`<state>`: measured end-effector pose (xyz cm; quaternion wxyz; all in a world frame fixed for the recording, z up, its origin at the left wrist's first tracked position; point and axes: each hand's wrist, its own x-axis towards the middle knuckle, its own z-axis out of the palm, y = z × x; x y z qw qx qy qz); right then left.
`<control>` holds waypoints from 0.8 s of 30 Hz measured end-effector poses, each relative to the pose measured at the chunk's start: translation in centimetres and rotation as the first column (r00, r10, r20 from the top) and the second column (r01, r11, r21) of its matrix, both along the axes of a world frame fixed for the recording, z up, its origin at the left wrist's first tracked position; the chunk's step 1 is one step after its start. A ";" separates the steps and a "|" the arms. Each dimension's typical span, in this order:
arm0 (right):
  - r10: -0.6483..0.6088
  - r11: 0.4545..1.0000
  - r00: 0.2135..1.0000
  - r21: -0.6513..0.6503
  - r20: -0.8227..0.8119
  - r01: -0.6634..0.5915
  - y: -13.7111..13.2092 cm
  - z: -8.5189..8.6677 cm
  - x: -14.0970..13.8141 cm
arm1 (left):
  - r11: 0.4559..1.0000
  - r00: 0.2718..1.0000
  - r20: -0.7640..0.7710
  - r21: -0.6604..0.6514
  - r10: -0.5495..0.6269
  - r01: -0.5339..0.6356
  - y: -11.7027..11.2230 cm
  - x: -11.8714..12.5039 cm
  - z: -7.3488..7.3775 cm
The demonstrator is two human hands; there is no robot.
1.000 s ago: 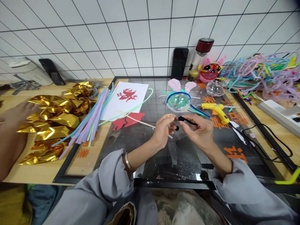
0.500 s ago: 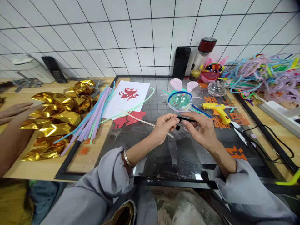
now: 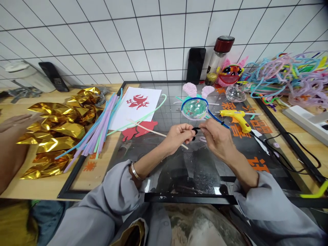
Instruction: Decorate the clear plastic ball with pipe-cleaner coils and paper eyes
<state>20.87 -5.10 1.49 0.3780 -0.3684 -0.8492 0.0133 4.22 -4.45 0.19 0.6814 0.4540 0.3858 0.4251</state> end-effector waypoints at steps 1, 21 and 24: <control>-0.004 1.000 1.000 -0.011 -0.003 0.004 -0.1 0.1 0.0 | 1.000 1.000 -0.002 0.002 0.003 -0.003 0.0 -0.1 0.1; -0.041 0.999 0.988 -0.042 -0.149 0.035 -0.9 0.4 -0.7 | 0.979 0.958 0.280 -0.202 0.056 0.002 -0.2 0.3 0.4; -0.100 0.995 0.980 0.005 -0.173 0.102 -1.0 0.2 -1.1 | 0.968 0.951 0.303 -0.251 0.054 0.026 -0.4 0.4 0.3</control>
